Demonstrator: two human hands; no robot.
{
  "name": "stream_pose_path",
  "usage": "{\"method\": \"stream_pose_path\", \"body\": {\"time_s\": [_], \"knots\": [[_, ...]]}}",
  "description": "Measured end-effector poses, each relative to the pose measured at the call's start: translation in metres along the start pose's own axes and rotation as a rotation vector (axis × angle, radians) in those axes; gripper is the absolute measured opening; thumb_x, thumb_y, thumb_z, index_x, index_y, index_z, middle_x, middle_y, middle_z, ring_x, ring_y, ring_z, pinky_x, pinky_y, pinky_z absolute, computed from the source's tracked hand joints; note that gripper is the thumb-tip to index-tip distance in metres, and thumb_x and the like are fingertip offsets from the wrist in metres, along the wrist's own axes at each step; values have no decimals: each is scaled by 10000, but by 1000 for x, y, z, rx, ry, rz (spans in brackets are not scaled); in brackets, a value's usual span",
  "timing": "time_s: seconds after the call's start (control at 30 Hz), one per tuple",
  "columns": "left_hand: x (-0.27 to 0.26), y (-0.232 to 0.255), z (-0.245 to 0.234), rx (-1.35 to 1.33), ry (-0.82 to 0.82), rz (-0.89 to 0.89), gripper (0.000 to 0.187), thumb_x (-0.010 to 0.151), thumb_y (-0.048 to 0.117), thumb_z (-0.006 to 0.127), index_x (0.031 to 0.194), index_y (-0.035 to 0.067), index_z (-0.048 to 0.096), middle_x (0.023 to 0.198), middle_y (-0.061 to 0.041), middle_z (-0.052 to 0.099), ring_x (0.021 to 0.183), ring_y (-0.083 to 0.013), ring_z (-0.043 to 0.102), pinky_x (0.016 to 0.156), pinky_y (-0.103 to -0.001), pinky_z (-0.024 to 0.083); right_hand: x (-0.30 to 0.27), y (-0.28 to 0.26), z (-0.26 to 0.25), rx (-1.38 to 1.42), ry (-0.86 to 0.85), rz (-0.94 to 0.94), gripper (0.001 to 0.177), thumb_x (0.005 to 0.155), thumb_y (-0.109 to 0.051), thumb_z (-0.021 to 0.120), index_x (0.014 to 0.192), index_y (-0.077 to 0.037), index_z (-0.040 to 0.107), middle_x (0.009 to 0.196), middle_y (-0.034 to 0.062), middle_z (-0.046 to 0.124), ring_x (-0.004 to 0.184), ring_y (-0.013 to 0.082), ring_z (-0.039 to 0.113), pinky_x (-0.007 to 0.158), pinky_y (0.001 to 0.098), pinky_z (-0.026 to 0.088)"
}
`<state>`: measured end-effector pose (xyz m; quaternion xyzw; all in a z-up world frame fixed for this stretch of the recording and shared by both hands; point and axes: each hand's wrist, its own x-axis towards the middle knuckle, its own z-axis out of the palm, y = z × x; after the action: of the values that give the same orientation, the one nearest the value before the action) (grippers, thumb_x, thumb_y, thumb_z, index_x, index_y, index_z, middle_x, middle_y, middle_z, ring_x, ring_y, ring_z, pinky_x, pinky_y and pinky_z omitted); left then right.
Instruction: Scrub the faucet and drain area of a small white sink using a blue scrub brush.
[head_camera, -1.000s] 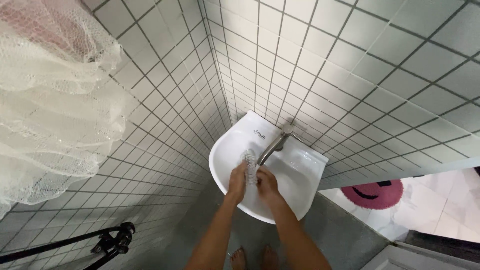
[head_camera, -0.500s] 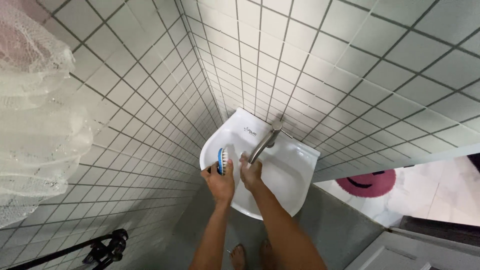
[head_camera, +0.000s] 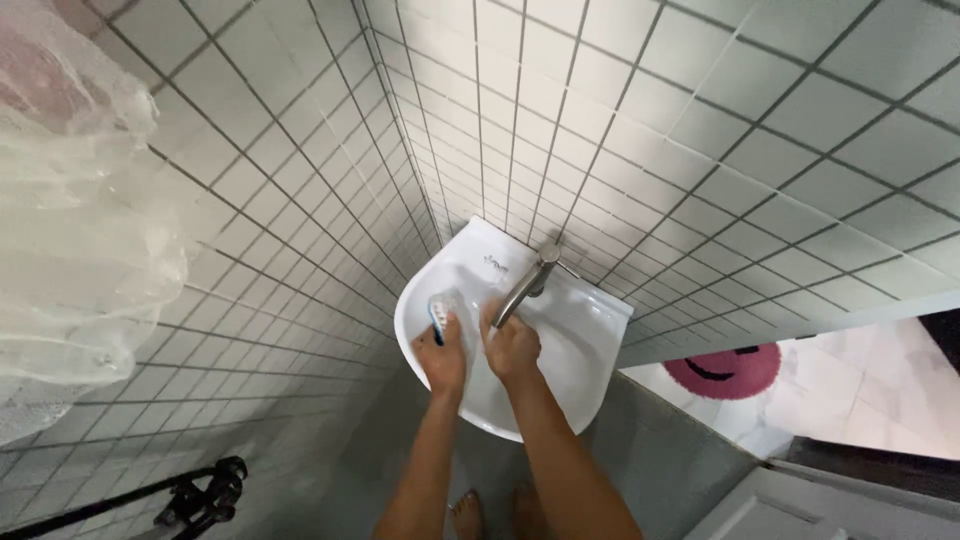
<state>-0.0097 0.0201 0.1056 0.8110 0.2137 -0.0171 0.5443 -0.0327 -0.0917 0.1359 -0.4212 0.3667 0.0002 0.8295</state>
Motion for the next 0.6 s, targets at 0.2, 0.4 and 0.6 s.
{"method": "stream_pose_path", "body": {"time_s": [0.2, 0.4, 0.6], "knots": [[-11, -41, 28, -81, -263, 12, 553, 981, 436, 600, 1265, -37, 638, 1188, -156, 546, 1060, -251, 560, 948, -402, 461, 24, 43, -60, -61, -191, -5, 601, 1020, -376, 548, 1549, -117, 431, 1330, 31, 571, 1154, 162, 580, 966, 299, 458], [-22, -85, 58, -514, -700, 23, 472, 1137, 357, 371, 1316, -58, 509, 1041, -100, 590, 987, -216, 557, 905, -350, 491, 17, 29, -87, -343, -93, -81, 675, 911, -246, 734, 1484, -6, 471, 1221, 144, 670, 1032, 227, 659, 872, 370, 555], [-41, -13, 24, -562, -579, -62, 431, 987, 85, 508, 1415, 103, 460, 1137, -49, 682, 997, -150, 680, 909, -320, 600, -7, 0, -100, -348, 92, -135, 749, 836, -194, 777, 1490, -23, 455, 1257, 132, 663, 1043, 236, 683, 870, 364, 594]]}}
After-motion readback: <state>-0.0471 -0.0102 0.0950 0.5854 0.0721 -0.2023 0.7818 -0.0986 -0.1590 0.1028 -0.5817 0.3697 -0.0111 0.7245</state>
